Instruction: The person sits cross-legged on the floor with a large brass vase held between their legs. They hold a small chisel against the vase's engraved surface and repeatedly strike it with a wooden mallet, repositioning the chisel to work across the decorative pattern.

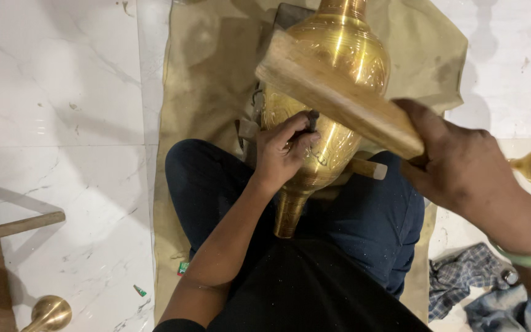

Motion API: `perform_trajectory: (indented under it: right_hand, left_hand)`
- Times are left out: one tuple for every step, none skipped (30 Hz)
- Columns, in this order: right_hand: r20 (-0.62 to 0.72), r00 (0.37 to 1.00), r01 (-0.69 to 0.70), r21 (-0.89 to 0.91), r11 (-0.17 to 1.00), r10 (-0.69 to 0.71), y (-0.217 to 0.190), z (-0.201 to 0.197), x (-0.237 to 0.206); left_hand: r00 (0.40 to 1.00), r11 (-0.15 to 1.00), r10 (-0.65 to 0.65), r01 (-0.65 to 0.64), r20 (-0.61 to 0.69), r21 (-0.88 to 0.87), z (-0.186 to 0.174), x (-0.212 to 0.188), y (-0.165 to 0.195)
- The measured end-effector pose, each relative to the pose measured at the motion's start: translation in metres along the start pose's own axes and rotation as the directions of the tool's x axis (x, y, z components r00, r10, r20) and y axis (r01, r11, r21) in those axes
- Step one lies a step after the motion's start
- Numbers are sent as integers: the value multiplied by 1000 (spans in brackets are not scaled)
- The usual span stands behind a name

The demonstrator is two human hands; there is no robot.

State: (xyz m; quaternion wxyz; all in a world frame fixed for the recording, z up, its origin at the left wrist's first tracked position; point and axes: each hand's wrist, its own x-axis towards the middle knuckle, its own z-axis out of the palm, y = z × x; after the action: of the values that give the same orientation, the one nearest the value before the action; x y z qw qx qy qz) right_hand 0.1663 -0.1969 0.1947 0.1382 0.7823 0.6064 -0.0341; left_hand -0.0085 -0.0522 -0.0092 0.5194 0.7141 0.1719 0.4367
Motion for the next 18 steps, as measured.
perform_trajectory:
  right_hand:
    - [25,1000,-15,45,999,14,-2,4,-1]
    - [-13,1000,-18,47,999,18,-3,7,-2]
    - [-44,999,-27,51,998,30,-4,11,-8]
    - [-78,996,-41,52,998,45,-4,16,-13]
    - [-29,995,-94,51,994,96,-2,22,-18]
    - [21,989,-144,48,988,143,1,30,-24]
    - [73,978,-198,43,979,195,5,40,-30]
    - [14,970,-241,213,947,244,8,54,-36]
    - [-35,953,-267,376,887,301,9,72,-37]
    - [-73,930,-269,530,804,360,8,93,-39]
    - [-104,899,-266,641,720,425,4,114,-42]
    - [-127,862,-247,741,625,491,-4,137,-47]
    - [-114,820,-250,811,529,562,-15,160,-54]
    - [-89,773,-245,871,425,628,-27,182,-62]
    - [-77,747,-243,893,379,660,-40,202,-65]
    - [-63,719,-240,912,332,692,-54,219,-69]
    - [-43,689,-237,930,281,724,-60,225,-72]
    - [-17,691,-229,943,242,722,-62,231,-76]
  left_hand:
    - [1000,1000,4,-4,17,15,-2,0,-1]
    - [999,999,8,-9,33,32,-4,0,-2]
    - [999,999,8,-10,54,44,-5,-2,-3]
    - [999,999,10,-12,53,41,-6,-2,-4]
    - [999,999,14,-16,49,41,-7,-1,-4]
    - [999,999,15,-17,43,44,-7,1,-5]
    - [996,997,-81,81,34,-13,-8,3,-6]
    - [984,981,-176,178,39,-74,-8,7,-6]
    - [961,952,-272,276,50,-134,-8,11,-6]
    - [971,962,-228,235,69,-138,-8,15,-6]
    - [980,972,-179,189,82,-139,-9,20,-5]
    - [987,980,-129,141,94,-139,-10,26,-5]
    - [987,994,-85,94,136,-60,-10,29,-3]
    - [982,999,-47,45,182,17,-11,33,-1]
    - [973,996,-8,-13,231,90,-12,37,1]
    - [965,994,-10,-20,261,111,-13,40,3]
    - [956,991,-14,-26,294,131,-15,42,4]
    - [946,988,-14,-37,323,152,-16,45,5]
